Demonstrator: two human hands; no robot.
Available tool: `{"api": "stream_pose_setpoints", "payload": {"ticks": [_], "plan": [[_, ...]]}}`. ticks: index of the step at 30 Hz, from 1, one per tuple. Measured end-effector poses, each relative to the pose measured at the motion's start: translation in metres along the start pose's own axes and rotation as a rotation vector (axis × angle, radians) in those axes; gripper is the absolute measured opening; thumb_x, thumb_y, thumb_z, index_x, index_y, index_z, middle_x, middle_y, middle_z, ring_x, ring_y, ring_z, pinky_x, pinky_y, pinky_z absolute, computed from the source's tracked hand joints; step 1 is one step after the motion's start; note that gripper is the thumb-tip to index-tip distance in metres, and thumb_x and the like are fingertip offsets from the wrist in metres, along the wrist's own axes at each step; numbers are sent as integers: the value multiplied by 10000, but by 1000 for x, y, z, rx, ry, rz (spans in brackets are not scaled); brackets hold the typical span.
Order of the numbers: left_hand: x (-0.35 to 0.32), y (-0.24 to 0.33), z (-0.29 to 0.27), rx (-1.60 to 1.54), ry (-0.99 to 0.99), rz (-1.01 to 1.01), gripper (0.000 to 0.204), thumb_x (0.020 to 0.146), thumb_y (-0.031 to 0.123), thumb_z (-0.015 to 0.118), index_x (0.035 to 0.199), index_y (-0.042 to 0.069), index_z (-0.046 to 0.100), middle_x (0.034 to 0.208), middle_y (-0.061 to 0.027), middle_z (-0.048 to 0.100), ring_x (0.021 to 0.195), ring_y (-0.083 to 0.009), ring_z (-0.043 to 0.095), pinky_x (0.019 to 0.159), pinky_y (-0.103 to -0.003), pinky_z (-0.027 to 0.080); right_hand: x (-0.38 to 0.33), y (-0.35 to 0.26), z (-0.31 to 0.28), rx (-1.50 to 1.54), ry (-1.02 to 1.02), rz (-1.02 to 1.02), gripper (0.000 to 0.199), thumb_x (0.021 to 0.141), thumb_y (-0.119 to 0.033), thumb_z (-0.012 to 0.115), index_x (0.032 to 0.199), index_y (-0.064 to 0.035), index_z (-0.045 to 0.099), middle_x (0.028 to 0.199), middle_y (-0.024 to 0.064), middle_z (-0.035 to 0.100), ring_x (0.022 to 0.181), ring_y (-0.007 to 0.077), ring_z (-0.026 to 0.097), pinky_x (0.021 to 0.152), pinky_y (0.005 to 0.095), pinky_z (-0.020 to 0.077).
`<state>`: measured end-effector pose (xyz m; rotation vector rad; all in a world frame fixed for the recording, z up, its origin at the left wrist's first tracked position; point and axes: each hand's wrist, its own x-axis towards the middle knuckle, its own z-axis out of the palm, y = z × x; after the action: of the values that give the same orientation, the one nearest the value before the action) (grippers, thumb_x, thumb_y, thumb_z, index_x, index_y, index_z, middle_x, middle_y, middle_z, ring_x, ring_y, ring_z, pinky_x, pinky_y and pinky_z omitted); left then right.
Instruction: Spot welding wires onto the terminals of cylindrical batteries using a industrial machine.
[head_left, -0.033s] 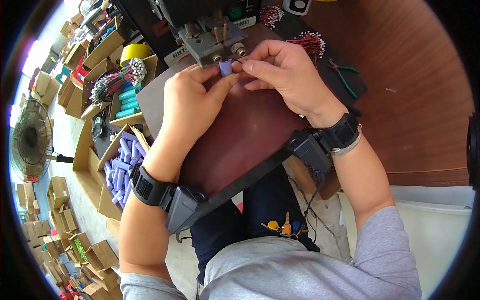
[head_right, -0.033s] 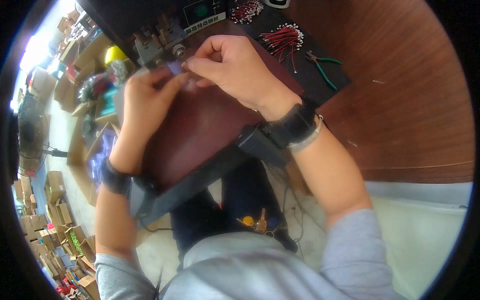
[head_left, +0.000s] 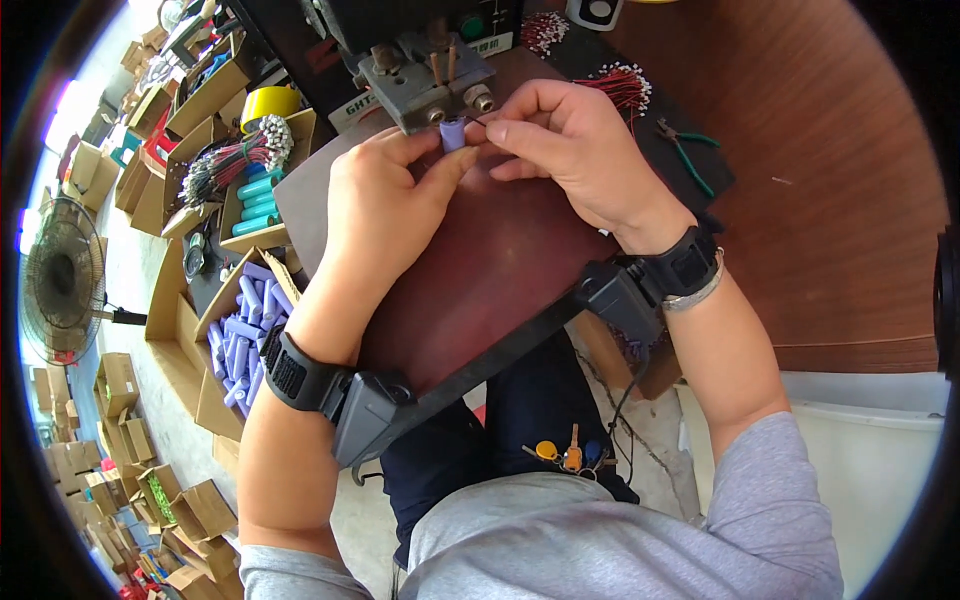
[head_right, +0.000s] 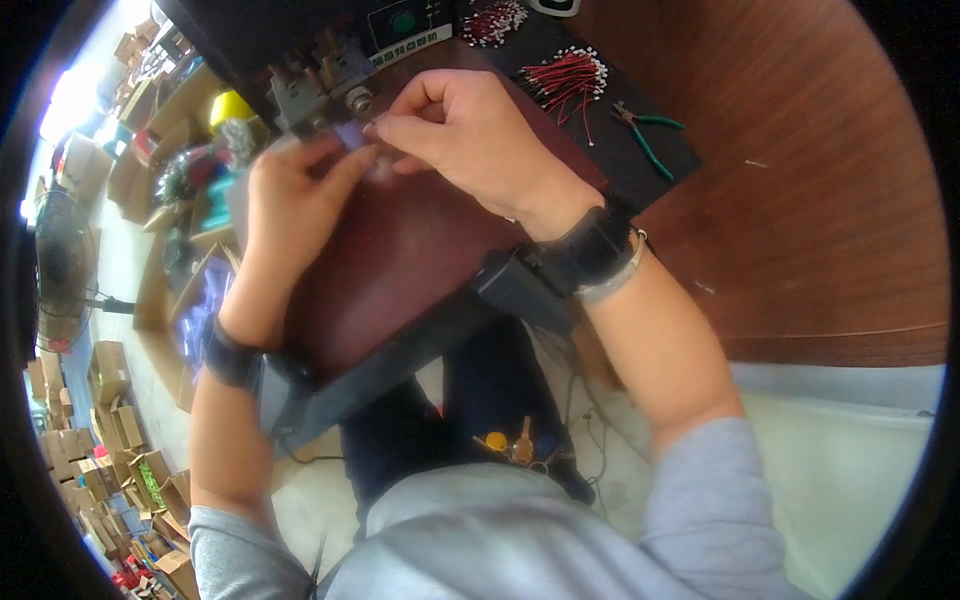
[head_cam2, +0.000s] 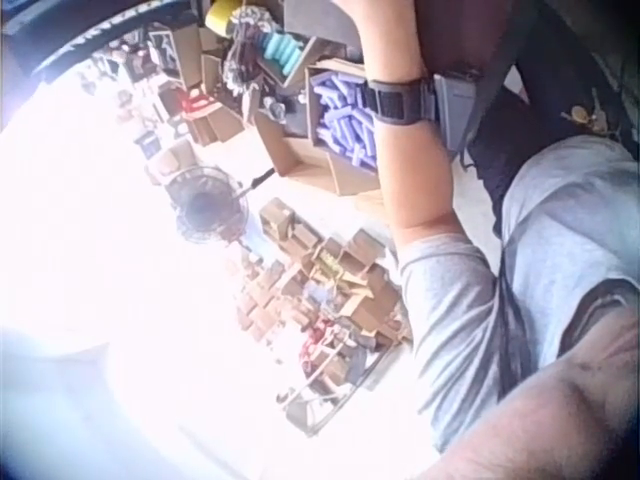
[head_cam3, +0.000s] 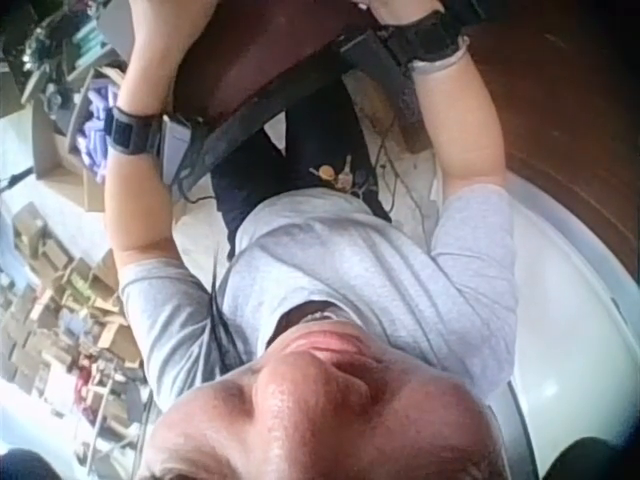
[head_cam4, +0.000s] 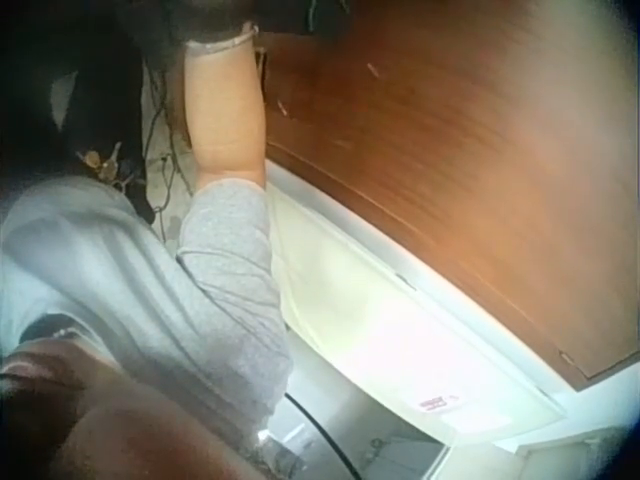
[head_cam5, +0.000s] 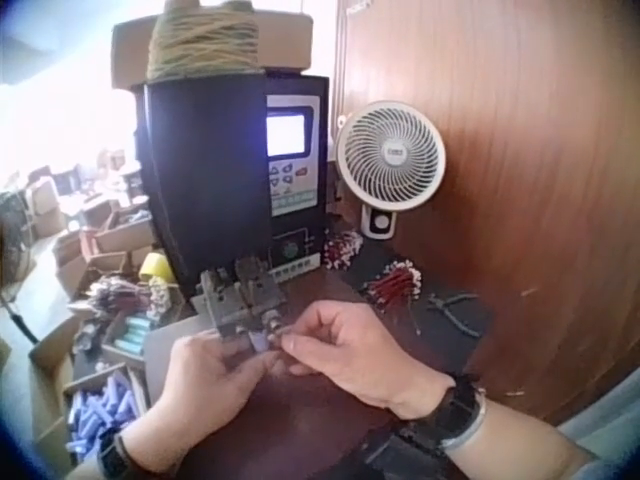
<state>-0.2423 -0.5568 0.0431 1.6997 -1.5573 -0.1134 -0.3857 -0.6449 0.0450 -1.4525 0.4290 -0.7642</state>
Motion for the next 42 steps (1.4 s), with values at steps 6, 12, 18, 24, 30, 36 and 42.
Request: {"api": "stream_pose_setpoints", "payload": {"ticks": [6,12,18,24,30,36,42], "plan": [[0,2,0,-87,-47,-68,246,694,252,644,809,34,649,589,-132,558,540,-279,551,516,-333,427,-2,-3,-2,47,-12,45,134,772,-64,580,827,53,547,802,118,600,709,163,606,618,239,514],[0,-8,-1,-80,-49,-22,288,687,307,637,782,35,648,587,-147,569,558,-270,579,519,-333,444,5,3,-2,90,-55,83,143,789,-77,561,828,59,540,836,138,600,708,190,613,624,252,518],[-2,-4,1,-76,-125,-29,284,677,311,642,755,38,645,595,-149,575,579,-280,584,536,-340,455,4,4,-19,-10,-125,98,98,826,-104,532,868,-15,536,939,116,595,809,165,596,703,249,503],[-4,-8,5,7,7,-4,248,691,288,632,776,56,648,624,-156,581,604,-311,577,558,-354,461,1,1,-5,-11,-90,105,109,826,-113,539,884,-21,536,946,113,594,846,165,594,698,237,502],[-1,-8,7,42,29,4,253,699,291,629,824,73,654,620,-153,581,597,-309,574,563,-358,460,0,6,-5,17,-28,45,152,808,-116,565,873,18,538,869,101,593,793,145,589,658,233,498],[2,-7,7,52,-19,-18,264,699,305,632,825,75,659,602,-140,574,570,-299,565,553,-348,454,-1,4,-5,9,-22,27,142,797,-99,574,849,30,544,837,91,584,758,126,577,651,234,500],[2,-5,6,46,22,10,275,696,314,636,817,68,662,592,-140,571,569,-295,567,551,-348,453,1,4,-4,-13,-18,12,133,786,-90,581,834,30,552,794,81,569,723,120,566,644,239,502]]}}
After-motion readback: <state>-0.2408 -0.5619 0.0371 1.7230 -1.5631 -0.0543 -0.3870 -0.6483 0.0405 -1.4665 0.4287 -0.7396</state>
